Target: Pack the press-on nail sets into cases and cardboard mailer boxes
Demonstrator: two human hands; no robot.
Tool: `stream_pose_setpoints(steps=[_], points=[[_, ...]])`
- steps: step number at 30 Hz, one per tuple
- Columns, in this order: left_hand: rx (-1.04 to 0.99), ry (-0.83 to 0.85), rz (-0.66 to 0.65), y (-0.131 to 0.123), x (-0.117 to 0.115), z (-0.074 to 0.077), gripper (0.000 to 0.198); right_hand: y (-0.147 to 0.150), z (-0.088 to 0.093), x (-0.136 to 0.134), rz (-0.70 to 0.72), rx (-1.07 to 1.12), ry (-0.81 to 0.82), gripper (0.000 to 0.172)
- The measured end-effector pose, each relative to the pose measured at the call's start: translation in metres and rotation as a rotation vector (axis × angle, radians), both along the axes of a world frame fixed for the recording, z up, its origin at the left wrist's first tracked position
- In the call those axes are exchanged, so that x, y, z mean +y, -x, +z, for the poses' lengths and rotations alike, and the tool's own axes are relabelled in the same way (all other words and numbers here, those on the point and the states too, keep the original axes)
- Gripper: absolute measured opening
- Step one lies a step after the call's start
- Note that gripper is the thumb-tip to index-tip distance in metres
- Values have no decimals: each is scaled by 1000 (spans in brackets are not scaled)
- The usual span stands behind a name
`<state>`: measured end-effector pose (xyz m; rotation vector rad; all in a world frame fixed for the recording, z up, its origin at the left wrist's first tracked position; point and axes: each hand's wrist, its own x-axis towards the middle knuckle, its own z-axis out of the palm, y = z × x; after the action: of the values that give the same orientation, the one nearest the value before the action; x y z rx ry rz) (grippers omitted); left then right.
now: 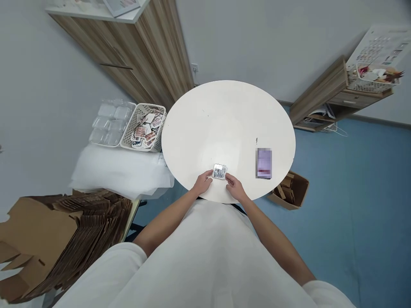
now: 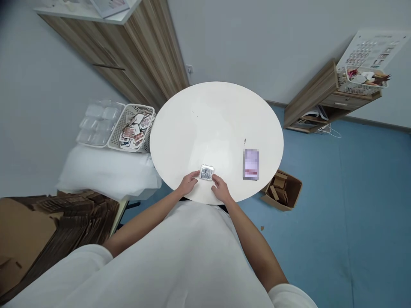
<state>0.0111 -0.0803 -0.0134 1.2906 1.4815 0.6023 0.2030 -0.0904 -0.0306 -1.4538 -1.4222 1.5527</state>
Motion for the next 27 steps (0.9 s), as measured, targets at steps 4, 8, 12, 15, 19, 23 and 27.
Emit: stream_pose_setpoints(steps=[4,8,12,15,19,23,27], points=[[69,10,-1,-4,-3,3,49,-2,-2,1,54,-38,-12,60],[129,-46,-63,-4,-3,2,48,-4,0,1,112,-139,-71,56],[247,-143,-121,1,-4,1,52,-5,5,-8,152,-374,-265,47],[328,-228,-192,12,-6,3,50,-3,9,-17,328,-538,-385,42],[402,-303,-383,29,-11,6,42,6,9,-23,487,-755,-467,25],[489,-360,-529,38,-15,5,46,17,8,-20,422,-872,-461,17],[553,-423,-589,45,-13,4,28,21,15,-18,324,-837,-374,20]])
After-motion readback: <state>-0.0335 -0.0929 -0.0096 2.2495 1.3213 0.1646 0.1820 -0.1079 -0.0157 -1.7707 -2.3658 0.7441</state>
